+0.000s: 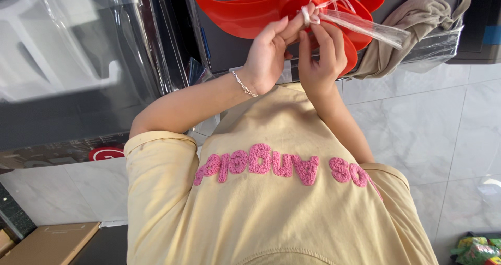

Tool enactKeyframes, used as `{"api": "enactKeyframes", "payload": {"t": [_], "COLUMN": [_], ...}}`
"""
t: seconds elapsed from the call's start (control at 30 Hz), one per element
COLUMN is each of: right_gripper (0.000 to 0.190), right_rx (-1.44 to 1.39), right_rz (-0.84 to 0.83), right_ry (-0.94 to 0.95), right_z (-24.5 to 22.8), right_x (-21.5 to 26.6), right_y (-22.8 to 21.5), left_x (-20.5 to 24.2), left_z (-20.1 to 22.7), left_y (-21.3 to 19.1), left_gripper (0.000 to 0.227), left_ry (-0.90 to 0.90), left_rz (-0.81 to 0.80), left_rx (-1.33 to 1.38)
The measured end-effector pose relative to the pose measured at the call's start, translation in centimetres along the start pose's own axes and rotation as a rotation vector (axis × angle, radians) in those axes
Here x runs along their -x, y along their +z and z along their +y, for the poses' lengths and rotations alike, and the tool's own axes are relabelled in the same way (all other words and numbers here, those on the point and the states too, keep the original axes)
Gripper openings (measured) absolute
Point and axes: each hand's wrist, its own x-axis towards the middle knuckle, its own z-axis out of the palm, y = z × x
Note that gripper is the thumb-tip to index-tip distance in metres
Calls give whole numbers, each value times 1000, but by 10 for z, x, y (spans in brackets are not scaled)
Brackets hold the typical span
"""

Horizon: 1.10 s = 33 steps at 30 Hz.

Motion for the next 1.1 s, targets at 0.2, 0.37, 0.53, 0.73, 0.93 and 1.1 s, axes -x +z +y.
{"api": "enactKeyframes", "payload": {"t": [0.2,0.37,0.53,0.73,0.93,1.1], "right_gripper": [15,14,16,16,13,12], "right_rx": [-6,105,113,13,0,61], "right_rz": [-11,-6,-81,-116,-94,-155], "right_ry": [121,23,72,172,213,157], "right_z": [4,9,4,4,15,7], "right_x": [-2,-7,1,6,2,-4], "right_y": [-1,6,13,17,6,8], "left_x": [6,-5,-12,-7,8,7], "left_z": [-9,-18,-21,-4,-8,4], "left_y": [1,-15,-19,-15,4,-7], "left_gripper": [57,48,26,22,55,44], "left_ry": [26,-36,87,-3,109,-172], "left_rz": [5,198,314,358,7,204], "left_rx": [-69,-174,-201,-8,-145,250]}}
